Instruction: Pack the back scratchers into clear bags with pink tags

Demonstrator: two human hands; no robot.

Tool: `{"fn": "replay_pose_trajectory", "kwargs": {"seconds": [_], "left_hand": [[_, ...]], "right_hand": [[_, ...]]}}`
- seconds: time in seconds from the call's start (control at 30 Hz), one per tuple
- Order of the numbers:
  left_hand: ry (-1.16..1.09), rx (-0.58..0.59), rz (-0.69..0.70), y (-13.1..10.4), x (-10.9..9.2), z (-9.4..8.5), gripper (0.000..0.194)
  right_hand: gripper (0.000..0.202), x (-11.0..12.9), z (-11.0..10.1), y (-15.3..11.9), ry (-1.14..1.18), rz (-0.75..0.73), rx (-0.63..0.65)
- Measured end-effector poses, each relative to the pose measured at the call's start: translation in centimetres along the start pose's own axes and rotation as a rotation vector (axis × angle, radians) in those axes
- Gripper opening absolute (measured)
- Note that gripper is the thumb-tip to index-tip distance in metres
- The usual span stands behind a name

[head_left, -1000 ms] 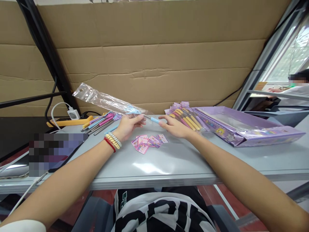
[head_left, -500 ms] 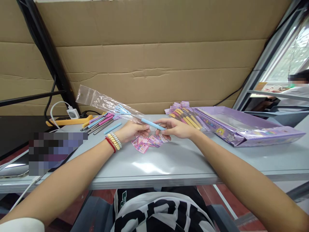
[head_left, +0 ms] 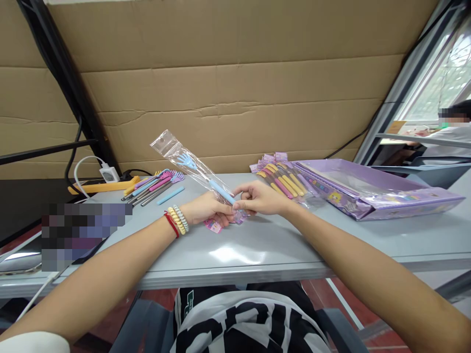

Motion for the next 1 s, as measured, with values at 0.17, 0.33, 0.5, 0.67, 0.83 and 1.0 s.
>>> {"fn": "replay_pose_trajectory", "kwargs": {"seconds": [0.17, 0.33, 0.5, 0.67, 0.83, 1.0], "left_hand": [[-0.002, 0.021, -0.012, -0.1, -0.3, -0.6, 0.016], [0.02, 0.056, -0.096, -0.3, -0.2, -0.7, 0.017], [0.059, 0.134, -0.154, -0.6, 0.1, 0.0, 0.018], [0.121, 0.151, -0.193, -0.9, 0.3, 0.2, 0.017], [0.176, 0.15, -0.145, -0.9, -0.4, 0.2, 0.016], [0.069, -0.037, 0.103, -0.2, -2.2, -1.0, 0.024]], "right_hand": [[0.052, 0.2, 0.1, -0.3, 0.005, -0.012, 0.105], [0.038, 0.7, 0.3, -0.3, -0.162, -0.008, 0.055], [0.026, 1.0, 0.0, -0.2, -0.336, -0.079, -0.059], [0.021, 1.2, 0.6, -0.2, -0.367, -0.116, -0.042], [0.016, 1.6, 0.7, -0.3, -0.43, -0.094, -0.104], [0.024, 1.5, 0.3, -0.3, -0.506, -0.084, -0.144]]}}
Point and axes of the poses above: each hand's wrist, its own y-axis towards the middle knuckle, its own z-axis out of the palm, x = y × z, the point moved 6 cm from there along y, towards the middle knuckle, and after that the axes turned 11 degrees about z, right-handed, at the moved point
